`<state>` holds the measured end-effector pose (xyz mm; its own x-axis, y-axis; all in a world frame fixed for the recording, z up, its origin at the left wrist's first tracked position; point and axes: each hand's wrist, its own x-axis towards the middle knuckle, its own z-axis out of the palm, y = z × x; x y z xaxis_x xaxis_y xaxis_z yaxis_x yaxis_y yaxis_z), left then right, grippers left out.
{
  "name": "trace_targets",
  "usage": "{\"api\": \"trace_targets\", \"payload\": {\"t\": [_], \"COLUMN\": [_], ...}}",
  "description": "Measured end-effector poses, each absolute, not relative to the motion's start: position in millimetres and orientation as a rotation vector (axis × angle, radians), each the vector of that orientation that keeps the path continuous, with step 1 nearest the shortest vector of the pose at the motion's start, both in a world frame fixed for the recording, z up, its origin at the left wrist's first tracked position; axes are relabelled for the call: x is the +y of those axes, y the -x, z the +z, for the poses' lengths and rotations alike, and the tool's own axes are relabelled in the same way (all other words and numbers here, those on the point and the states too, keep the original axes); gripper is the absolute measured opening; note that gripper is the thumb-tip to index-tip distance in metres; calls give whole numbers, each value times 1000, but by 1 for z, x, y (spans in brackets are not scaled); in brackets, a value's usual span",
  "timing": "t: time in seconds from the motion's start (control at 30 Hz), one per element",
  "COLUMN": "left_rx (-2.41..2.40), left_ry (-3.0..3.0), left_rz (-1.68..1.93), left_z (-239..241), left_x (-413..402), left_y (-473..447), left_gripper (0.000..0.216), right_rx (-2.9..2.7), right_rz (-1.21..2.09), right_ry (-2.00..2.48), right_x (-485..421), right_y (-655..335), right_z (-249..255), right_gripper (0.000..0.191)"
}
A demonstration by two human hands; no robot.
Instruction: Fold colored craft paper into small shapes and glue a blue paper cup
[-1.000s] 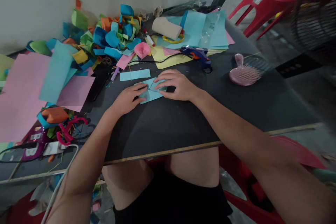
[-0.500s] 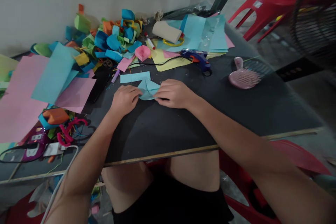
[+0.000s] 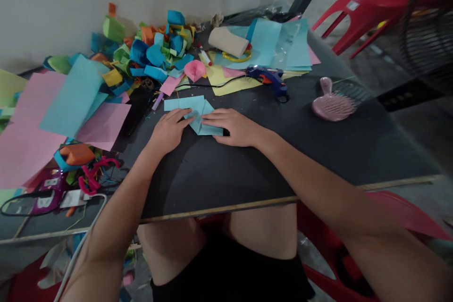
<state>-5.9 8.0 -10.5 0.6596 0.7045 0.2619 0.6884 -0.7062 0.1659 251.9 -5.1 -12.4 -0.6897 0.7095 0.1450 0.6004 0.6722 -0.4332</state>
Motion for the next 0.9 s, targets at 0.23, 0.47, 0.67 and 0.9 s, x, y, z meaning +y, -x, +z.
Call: {"api": "trace_targets", "payload": {"t": [0.23, 0.47, 0.67, 0.9], "left_rx": [1179, 1332, 1159, 1173], "left_ry": [-2855, -2888, -2976, -2875], "left_rz": [377, 318, 344, 660], "left_z": [-2, -5, -3, -15], "left_x": [-10, -18, -11, -13], "left_y": [-7, -17, -8, -7], "left_gripper": [46, 28, 27, 19], "right_rx": [-2595, -2660, -2545, -2579], "right_rz": [424, 397, 514, 596], "right_ry": [1138, 1049, 1044, 978], "right_x": [-12, -13, 2, 10], "right_y": [-241, -246, -263, -270], "right_z": [-15, -7, -10, -15], "right_gripper": [53, 49, 45, 37]}}
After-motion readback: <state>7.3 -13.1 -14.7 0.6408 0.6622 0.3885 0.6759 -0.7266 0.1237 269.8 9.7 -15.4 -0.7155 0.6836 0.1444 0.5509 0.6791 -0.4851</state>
